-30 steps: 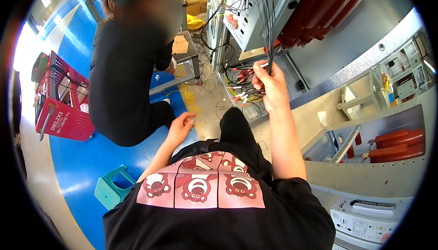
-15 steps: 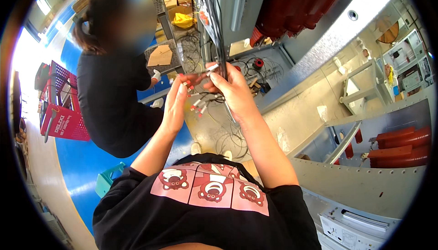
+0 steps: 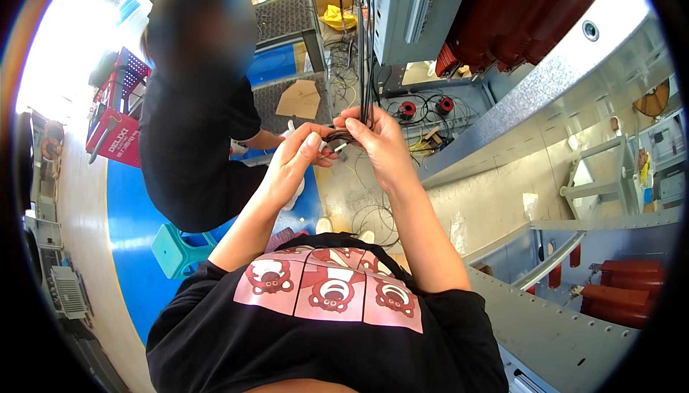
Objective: The person strips the insulation from multiple black wires using pliers and organizes them inside an open electrical cabinet. Another person works on the upper section of the cabinet simultaneously.
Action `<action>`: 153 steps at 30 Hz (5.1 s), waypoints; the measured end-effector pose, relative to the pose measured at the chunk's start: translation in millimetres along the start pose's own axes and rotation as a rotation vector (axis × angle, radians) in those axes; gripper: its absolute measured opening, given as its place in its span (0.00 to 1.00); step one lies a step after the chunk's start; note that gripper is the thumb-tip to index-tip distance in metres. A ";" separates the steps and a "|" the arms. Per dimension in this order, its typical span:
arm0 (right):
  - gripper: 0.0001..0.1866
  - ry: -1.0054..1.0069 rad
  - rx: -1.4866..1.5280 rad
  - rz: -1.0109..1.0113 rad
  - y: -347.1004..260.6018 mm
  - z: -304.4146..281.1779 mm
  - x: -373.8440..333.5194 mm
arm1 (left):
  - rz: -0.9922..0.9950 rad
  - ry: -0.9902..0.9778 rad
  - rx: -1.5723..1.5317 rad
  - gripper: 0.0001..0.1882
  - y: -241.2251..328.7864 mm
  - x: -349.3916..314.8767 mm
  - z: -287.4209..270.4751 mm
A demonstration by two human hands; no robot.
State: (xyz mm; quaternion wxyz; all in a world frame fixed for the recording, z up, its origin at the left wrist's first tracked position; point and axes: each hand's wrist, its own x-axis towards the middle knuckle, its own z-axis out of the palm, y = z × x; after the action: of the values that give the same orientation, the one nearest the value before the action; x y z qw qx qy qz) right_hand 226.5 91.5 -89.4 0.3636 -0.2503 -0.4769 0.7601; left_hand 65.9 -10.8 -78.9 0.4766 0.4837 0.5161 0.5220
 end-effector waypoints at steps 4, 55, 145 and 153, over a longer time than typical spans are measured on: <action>0.09 0.031 -0.005 0.041 -1.2 20.2 -2.9 | 0.022 0.048 0.185 0.14 2.8 -6.5 -16.3; 0.12 0.121 0.137 -0.006 25.3 40.8 -33.1 | 0.177 0.102 0.271 0.06 17.8 -30.1 -13.9; 0.07 0.064 0.209 0.020 36.6 62.1 -44.9 | 0.334 0.097 0.646 0.08 54.0 -62.1 -26.1; 0.09 0.076 0.182 0.042 47.9 54.4 -38.5 | 0.271 0.189 0.508 0.07 53.0 -60.3 -19.7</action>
State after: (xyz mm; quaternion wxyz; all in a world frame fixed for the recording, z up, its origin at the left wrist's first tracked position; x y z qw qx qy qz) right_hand 195.4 18.0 -108.7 0.3865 -0.2548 -0.3862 0.7978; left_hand 51.1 -73.2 -26.7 0.2163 0.6010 0.6032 0.4778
